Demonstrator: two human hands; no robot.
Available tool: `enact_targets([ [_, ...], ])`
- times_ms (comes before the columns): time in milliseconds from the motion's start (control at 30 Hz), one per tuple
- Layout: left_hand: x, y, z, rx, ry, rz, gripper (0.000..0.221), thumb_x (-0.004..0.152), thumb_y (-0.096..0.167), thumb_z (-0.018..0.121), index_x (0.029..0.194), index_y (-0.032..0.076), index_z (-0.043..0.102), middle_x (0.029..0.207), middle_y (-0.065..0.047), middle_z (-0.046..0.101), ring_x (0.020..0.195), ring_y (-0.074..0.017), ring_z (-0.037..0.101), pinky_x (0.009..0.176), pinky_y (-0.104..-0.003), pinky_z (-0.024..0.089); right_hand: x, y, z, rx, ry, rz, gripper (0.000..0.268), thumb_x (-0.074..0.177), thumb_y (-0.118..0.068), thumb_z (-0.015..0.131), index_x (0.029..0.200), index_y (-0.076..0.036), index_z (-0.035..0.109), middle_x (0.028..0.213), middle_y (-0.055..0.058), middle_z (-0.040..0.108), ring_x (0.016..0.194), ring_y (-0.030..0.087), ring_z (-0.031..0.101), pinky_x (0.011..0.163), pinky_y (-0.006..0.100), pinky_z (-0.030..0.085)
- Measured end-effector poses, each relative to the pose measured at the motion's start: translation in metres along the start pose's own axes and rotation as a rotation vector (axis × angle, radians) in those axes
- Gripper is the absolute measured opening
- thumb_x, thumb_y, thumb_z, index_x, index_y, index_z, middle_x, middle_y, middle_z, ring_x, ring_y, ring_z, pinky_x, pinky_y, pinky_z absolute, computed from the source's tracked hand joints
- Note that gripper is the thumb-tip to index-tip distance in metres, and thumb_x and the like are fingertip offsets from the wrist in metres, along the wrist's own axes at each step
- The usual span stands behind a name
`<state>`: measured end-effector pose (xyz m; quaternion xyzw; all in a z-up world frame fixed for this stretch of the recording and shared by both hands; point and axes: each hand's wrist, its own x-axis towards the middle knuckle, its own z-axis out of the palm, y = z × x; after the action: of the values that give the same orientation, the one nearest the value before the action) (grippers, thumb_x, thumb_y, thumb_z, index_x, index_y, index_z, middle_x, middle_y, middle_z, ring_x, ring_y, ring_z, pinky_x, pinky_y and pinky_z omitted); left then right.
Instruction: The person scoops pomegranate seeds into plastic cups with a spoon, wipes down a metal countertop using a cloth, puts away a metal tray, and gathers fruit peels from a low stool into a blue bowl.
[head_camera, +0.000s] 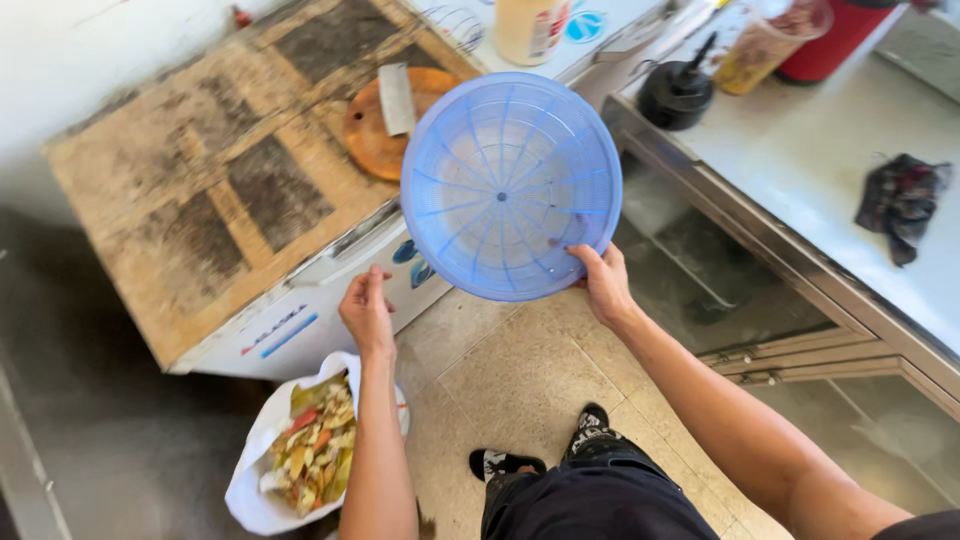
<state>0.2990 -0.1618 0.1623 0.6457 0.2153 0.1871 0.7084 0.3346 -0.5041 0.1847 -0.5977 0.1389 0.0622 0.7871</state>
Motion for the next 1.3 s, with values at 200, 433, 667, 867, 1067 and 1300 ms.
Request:
enact_targets([
  [200, -0.066, 0.049, 0.204, -0.094, -0.698, -0.288, 0.083, 0.081, 0.055, 0.059, 0.154, 0.026, 0.029, 0.128, 0.002, 0.058, 0.11, -0.0157, 0.065, 0.072, -0.04, 0.066, -0.018, -0.073, -0.163, -0.05, 0.255, -0.102, 0.037, 0.097, -0.032, 0.065, 0.12, -0.002, 0.067, 0.098, 0.007, 0.073, 0.077, 0.015, 0.068, 0.065, 0.029, 0.056],
  [433, -0.143, 0.014, 0.381, -0.364, -0.861, -0.588, 0.071, 0.093, 0.044, 0.06, 0.148, 0.001, 0.048, 0.14, -0.014, 0.061, 0.123, -0.0294, 0.062, 0.101, -0.047, 0.051, 0.0, -0.114, -0.338, -0.358, 0.505, -0.201, 0.056, 0.109, -0.051, 0.05, 0.13, -0.002, 0.067, 0.112, 0.008, 0.074, 0.103, 0.017, 0.069, 0.088, 0.035, 0.054],
  [667, -0.168, 0.025, 0.446, -0.275, -0.918, -0.652, 0.069, 0.093, 0.048, 0.052, 0.148, 0.006, 0.046, 0.146, -0.009, 0.058, 0.128, -0.0258, 0.059, 0.105, -0.048, 0.047, 0.078, -0.119, -0.446, -1.165, 0.785, -0.476, 0.083, 0.072, -0.024, 0.082, 0.149, -0.007, 0.059, 0.154, 0.039, 0.035, 0.135, 0.061, 0.037, 0.105, 0.058, 0.041],
  [867, -0.172, 0.035, 0.494, -0.164, -1.088, -0.708, 0.069, 0.092, 0.049, 0.05, 0.147, 0.009, 0.044, 0.14, -0.01, 0.058, 0.121, -0.0269, 0.062, 0.094, -0.051, 0.052, 0.023, -0.111, -0.479, -0.965, 0.866, -0.208, 0.032, 0.093, -0.029, 0.074, 0.118, -0.009, 0.074, 0.14, 0.012, 0.069, 0.12, 0.026, 0.07, 0.109, 0.033, 0.055],
  [1067, -0.243, 0.012, 0.56, -0.097, -1.383, -0.789, 0.067, 0.094, 0.051, 0.052, 0.147, 0.01, 0.045, 0.128, -0.012, 0.063, 0.113, -0.0263, 0.066, 0.086, -0.045, 0.057, -0.165, -0.122, -0.509, 0.312, 1.103, -0.566, 0.06, 0.078, -0.001, 0.057, 0.138, -0.004, 0.059, 0.118, 0.013, 0.069, 0.101, 0.021, 0.066, 0.09, 0.033, 0.054],
  [1300, -0.435, 0.01, 0.596, 0.238, -1.936, -0.854, 0.07, 0.087, 0.049, 0.057, 0.143, 0.008, 0.046, 0.128, -0.015, 0.065, 0.107, -0.0289, 0.07, 0.081, -0.05, 0.061, -0.426, -0.056, -0.509, 1.041, 1.198, -0.931, 0.033, 0.085, -0.016, 0.055, 0.111, 0.002, 0.063, 0.103, 0.016, 0.07, 0.088, 0.028, 0.066, 0.086, 0.042, 0.055],
])
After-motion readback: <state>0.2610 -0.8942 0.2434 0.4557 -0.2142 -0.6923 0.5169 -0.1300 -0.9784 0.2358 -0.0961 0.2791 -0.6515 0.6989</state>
